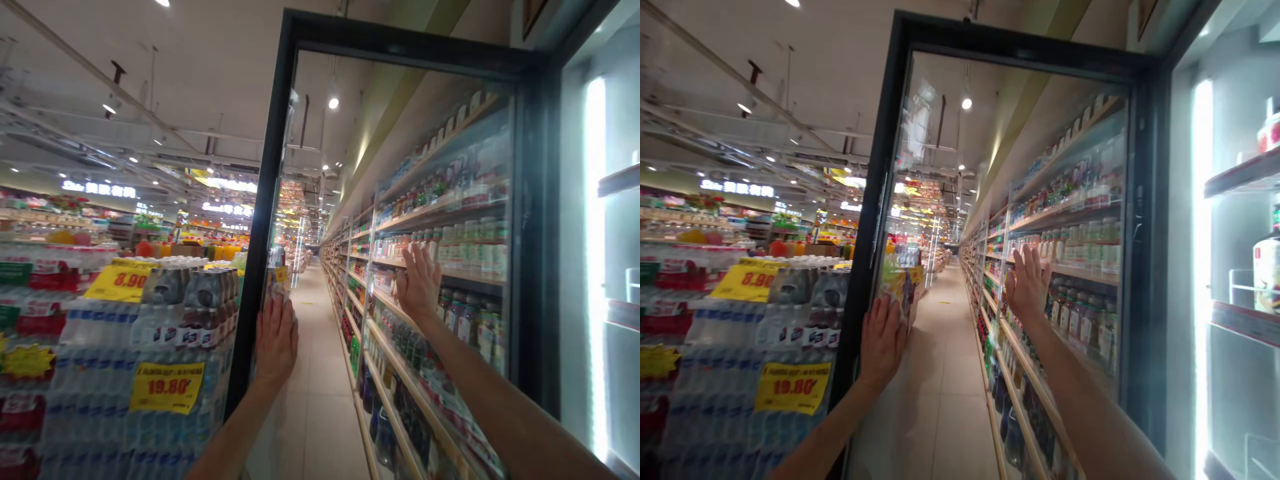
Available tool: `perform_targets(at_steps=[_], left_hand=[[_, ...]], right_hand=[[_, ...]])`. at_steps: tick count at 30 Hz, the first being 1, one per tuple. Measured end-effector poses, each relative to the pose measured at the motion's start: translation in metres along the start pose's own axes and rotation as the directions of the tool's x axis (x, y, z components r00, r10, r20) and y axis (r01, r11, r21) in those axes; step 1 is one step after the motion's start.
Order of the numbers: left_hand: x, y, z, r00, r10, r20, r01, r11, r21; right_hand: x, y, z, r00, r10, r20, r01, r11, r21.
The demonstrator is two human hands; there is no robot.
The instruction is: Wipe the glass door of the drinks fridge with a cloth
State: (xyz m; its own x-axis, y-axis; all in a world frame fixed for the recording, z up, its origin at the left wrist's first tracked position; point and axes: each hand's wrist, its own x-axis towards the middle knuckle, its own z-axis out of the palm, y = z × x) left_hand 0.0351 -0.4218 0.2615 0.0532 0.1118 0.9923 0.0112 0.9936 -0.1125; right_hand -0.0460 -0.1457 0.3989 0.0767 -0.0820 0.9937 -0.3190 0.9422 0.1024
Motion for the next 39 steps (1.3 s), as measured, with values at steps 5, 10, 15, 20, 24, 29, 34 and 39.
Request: perform_targets(at_steps=[5,10,15,20,24,29,34,39], left_hand=[[-0.010,0.017,-0.003,0.823,0.563,0.082,-0.547,0.822,-0.158],[0.034,0.018,0.004,0.979,0.199,0.041,-0.196,0.978,-0.064],[0.055,0.027,0.009,0.923,0.383,0.038,-0.375,0.916,-0.141],[0.077,0.016,0.014,0.874,0.480,0.078,-0.463,0.870,-0.168],[0.096,0.015,0.022,0.999,-0.002,-0.041,-0.002,0.995,-0.103],[0.085,0.040,0.022,0.708,0.703,0.064,-0.676,0.702,-0.224],[0.133,0.030,0.029,0.925,0.378,0.044,-0.367,0.917,-0.153],[0.118,0.051,0.031,0.827,0.561,0.036,-0.549,0.820,-0.161]], right_hand=[[0.000,0.001,0.000,1.000,0.001,-0.013,0.000,1.000,0.012],[-0.002,0.005,0.002,0.998,-0.011,-0.056,0.015,0.998,0.061],[-0.002,0.006,0.003,0.997,-0.010,-0.073,0.015,0.998,0.068],[-0.002,0.005,0.003,0.998,0.013,-0.054,-0.009,0.997,0.075],[-0.002,0.005,0.003,0.998,0.016,-0.061,-0.010,0.996,0.091],[-0.004,0.008,0.005,0.996,-0.001,-0.087,0.013,0.989,0.146],[-0.004,0.010,0.007,0.991,-0.023,-0.133,0.050,0.978,0.203],[-0.003,0.010,0.006,0.989,-0.016,-0.146,0.052,0.967,0.249]])
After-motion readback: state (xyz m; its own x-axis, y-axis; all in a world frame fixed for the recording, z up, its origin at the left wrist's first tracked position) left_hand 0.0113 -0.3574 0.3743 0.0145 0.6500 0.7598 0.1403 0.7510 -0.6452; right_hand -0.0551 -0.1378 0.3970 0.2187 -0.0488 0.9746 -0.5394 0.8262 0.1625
